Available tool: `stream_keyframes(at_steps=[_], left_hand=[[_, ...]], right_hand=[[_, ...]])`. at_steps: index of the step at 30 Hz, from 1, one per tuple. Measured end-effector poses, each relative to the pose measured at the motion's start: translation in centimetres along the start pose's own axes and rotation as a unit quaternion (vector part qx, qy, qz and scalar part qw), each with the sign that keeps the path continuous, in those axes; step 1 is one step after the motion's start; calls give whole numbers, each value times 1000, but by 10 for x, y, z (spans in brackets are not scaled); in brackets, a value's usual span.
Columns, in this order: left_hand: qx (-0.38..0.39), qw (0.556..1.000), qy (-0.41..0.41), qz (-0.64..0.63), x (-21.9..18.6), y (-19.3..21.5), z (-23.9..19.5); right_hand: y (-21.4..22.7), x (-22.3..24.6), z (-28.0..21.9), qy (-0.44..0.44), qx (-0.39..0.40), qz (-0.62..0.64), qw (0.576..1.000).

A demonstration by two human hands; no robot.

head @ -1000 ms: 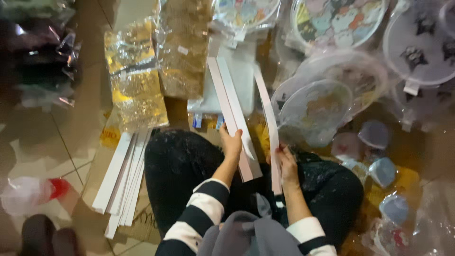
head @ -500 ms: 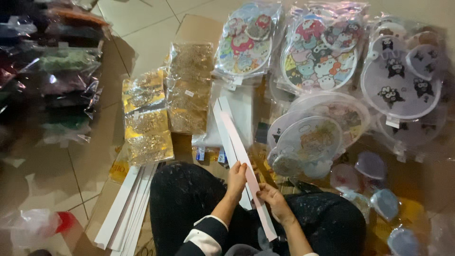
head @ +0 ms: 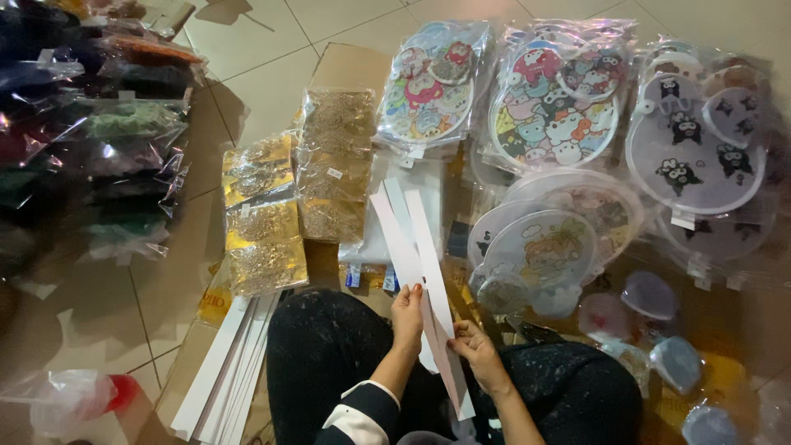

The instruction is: The person sits on the floor and assembles hand fans by inserting white sticks into the top of round, character-themed fans packaged in clear plastic. They use a stapler to secure the sticks to the fans and place the finished items aside.

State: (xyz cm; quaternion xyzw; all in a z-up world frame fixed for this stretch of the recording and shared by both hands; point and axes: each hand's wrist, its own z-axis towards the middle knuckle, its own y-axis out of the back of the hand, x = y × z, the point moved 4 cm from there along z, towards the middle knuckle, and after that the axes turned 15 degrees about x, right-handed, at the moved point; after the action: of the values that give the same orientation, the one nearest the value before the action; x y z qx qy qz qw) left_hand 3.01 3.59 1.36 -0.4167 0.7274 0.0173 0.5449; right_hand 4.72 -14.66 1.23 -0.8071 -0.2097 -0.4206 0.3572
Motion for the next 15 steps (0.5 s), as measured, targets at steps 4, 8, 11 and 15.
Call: stream_keyframes(at_steps=[4,8,11,15], left_hand=[[-16,999,2,28,-1,4,-1],[-16,999,18,-44,-4,0,-3],[-25,999,40,-9,-18,-5,-9],[-73,982,80,156,15,6,1]], right_hand=[[2,1,3,22,0,-13,1000],[-2,2,2,24,-4,-4,1000],[-2,5,4,36,-8,9,999],[11,-22,8,51,-64,-21,996]])
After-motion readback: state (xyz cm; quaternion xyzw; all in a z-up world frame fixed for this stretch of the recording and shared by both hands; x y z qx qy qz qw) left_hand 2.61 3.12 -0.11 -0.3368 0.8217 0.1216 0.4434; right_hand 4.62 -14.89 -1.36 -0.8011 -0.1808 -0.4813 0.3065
